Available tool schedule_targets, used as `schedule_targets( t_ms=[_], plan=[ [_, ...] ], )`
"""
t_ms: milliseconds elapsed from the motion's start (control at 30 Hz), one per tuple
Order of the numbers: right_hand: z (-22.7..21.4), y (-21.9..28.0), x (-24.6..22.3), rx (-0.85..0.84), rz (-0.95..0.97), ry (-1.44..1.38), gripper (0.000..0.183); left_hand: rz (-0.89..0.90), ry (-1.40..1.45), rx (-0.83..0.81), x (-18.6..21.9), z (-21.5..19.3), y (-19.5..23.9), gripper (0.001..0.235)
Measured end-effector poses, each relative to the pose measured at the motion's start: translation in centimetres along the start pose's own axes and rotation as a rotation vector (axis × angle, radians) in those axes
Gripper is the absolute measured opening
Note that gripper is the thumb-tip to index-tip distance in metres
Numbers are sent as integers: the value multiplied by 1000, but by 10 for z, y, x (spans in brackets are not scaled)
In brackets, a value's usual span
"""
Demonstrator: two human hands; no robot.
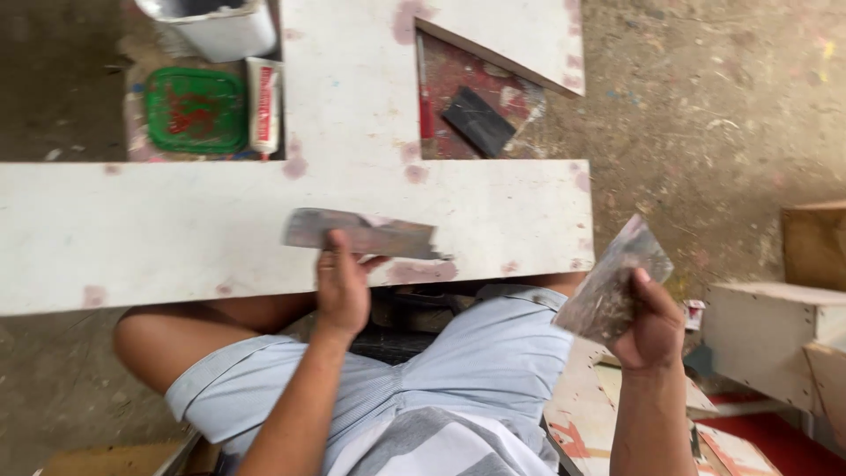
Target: Sanding and scraping the edges of a large wooden letter F to smooth the surface and prepare it for finishing.
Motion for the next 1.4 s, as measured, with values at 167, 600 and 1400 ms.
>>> schedule_targets(
  t_ms=[167, 600, 1400],
  plan=[
    [50, 5, 53, -182, -8, 263, 16, 123, -76, -208, 28, 38, 25, 50],
    [130, 15, 75, -29, 147, 505, 46, 230, -207, -328, 44, 48, 40, 49],
    [-18, 21, -62, 241, -10, 736, 50, -105, 32, -114, 28, -103, -64, 39]
  ],
)
Point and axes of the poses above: each hand's wrist, its own y-axis away from the middle knuckle, its own z-axis out of the palm, x = y × z, the point moved 8 cm from there along -y, towards the middle knuckle, and after that the axes turned 2 degrees about -x, right-handed, at the moved point
